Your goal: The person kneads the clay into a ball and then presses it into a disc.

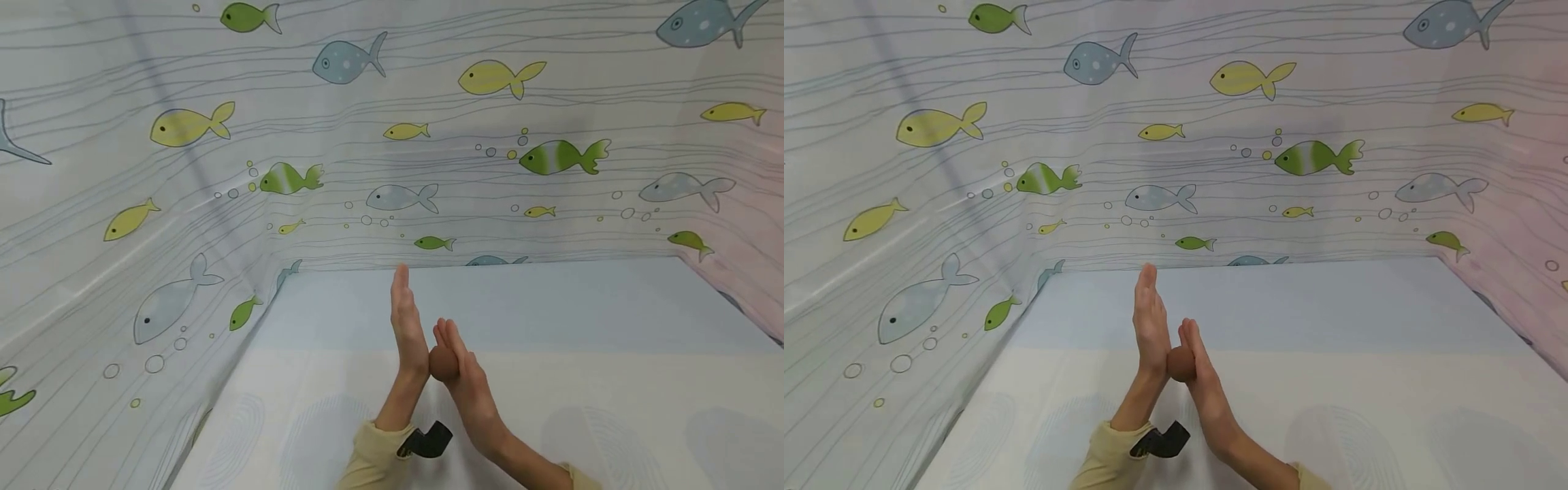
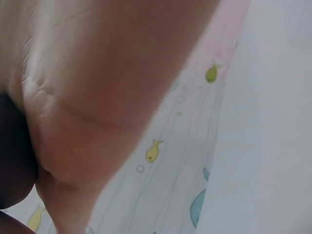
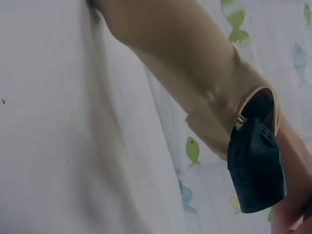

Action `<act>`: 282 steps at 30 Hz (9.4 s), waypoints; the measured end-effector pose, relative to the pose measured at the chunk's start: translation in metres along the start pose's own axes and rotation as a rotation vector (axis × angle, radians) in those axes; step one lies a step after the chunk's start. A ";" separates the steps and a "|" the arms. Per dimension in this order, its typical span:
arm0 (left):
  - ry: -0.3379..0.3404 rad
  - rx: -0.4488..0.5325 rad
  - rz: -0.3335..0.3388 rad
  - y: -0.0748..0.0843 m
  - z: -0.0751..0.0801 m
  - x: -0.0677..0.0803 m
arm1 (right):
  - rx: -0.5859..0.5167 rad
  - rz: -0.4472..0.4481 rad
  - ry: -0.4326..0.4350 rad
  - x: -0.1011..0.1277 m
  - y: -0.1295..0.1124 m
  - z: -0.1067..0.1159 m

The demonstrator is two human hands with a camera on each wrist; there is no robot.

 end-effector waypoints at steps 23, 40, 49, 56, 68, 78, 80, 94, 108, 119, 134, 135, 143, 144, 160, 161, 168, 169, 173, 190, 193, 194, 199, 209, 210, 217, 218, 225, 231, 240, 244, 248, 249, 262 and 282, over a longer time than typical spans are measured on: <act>-0.399 -0.099 -0.162 0.016 -0.067 0.075 | -0.096 0.030 0.325 -0.024 -0.021 0.071; -0.316 -0.166 -0.271 0.011 -0.057 0.059 | -0.155 -0.095 0.178 -0.019 -0.006 0.049; -0.057 -0.122 -0.056 -0.009 -0.018 0.023 | -0.021 -0.197 0.113 -0.010 0.004 0.026; 0.047 -0.152 -0.078 0.004 0.009 -0.003 | -0.007 -0.189 -0.017 0.001 -0.002 -0.002; -0.034 -0.117 -0.108 0.003 0.004 0.000 | -0.073 -0.169 0.005 0.006 -0.013 -0.004; -0.209 -0.099 -0.046 -0.021 -0.025 0.028 | -0.104 -0.119 0.222 -0.006 -0.012 0.028; -0.251 -0.105 -0.047 -0.024 -0.033 0.035 | -0.086 -0.118 0.275 -0.009 -0.012 0.037; -0.390 -0.179 -0.218 0.009 -0.064 0.063 | -0.101 -0.070 0.368 -0.022 0.008 0.075; -0.270 -0.200 -0.191 0.005 -0.037 0.035 | -0.074 -0.222 0.188 -0.010 0.017 0.038; -0.204 -0.158 -0.156 0.001 -0.016 0.016 | -0.254 -0.266 0.092 -0.010 -0.007 0.015; -0.305 -0.127 -0.127 -0.004 -0.032 0.032 | -0.388 -0.160 0.057 -0.012 -0.037 0.029; -0.319 -0.126 -0.134 -0.004 -0.035 0.036 | -0.373 -0.155 0.075 -0.013 -0.037 0.032; -0.433 -0.144 -0.252 0.005 -0.061 0.065 | -0.324 -0.112 0.183 -0.019 -0.032 0.048; -0.438 -0.155 -0.276 0.008 -0.064 0.067 | -0.325 -0.108 0.183 -0.020 -0.031 0.049; -0.334 -0.087 -0.170 0.022 -0.061 0.070 | -0.108 0.099 0.294 -0.021 -0.014 0.065; -0.323 -0.094 -0.149 0.018 -0.060 0.068 | -0.080 0.110 0.281 -0.020 -0.014 0.061; -0.196 -0.038 0.021 -0.012 -0.039 0.050 | 0.056 0.106 0.235 -0.010 -0.006 0.041; -0.179 -0.040 0.031 -0.013 -0.037 0.046 | 0.065 0.116 0.229 -0.010 -0.005 0.039; -0.140 0.003 0.086 -0.012 -0.028 0.034 | 0.106 0.180 0.174 -0.006 -0.003 0.030; -0.165 0.184 0.070 -0.005 -0.023 0.017 | 0.078 0.176 0.101 0.002 -0.023 0.004; -0.216 0.186 0.109 -0.009 -0.033 0.029 | 0.061 0.254 0.129 -0.001 -0.026 0.015; -0.231 0.185 0.120 -0.011 -0.036 0.033 | 0.060 0.272 0.141 -0.002 -0.027 0.020; -0.297 0.160 0.166 -0.017 -0.052 0.055 | 0.067 0.303 0.232 -0.010 -0.031 0.042; -0.358 0.014 0.124 -0.005 -0.066 0.078 | 0.026 0.278 0.385 -0.024 -0.034 0.085; -0.361 0.010 0.110 -0.003 -0.067 0.079 | 0.019 0.275 0.395 -0.025 -0.033 0.088; -0.401 -0.014 0.010 0.010 -0.070 0.082 | -0.076 0.203 0.447 -0.029 -0.026 0.099; -0.400 -0.021 -0.001 0.011 -0.069 0.081 | -0.086 0.191 0.446 -0.029 -0.024 0.098; -0.291 -0.041 0.048 -0.011 -0.057 0.068 | 0.035 0.136 0.354 -0.021 -0.008 0.073; -0.196 0.080 0.206 -0.031 -0.040 0.051 | 0.230 0.104 0.260 -0.013 -0.002 0.047; -0.135 0.289 0.428 -0.036 -0.027 0.033 | 0.341 0.024 0.114 -0.013 -0.001 0.029; -0.090 0.393 0.484 -0.036 -0.020 0.024 | 0.379 -0.024 0.030 -0.010 0.003 0.019; -0.054 0.448 0.484 -0.033 -0.010 0.014 | 0.408 -0.049 -0.059 -0.006 0.005 0.005; -0.046 0.449 0.477 -0.032 -0.007 0.012 | 0.425 -0.051 -0.076 -0.005 0.005 0.003; -0.042 0.464 0.472 -0.030 -0.008 0.016 | 0.632 -0.026 -0.104 0.009 -0.003 0.003; -0.267 0.219 0.454 -0.044 -0.031 0.034 | 0.591 -0.083 0.089 0.003 -0.006 0.068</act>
Point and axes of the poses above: each hand's wrist, its own x-axis away from the middle knuckle, its own z-axis out of the back of the hand, y = z × x, the point moved 6 cm from there along -x, towards the middle knuckle, and after that the axes turned 6 degrees about y, right-handed, at the moved point
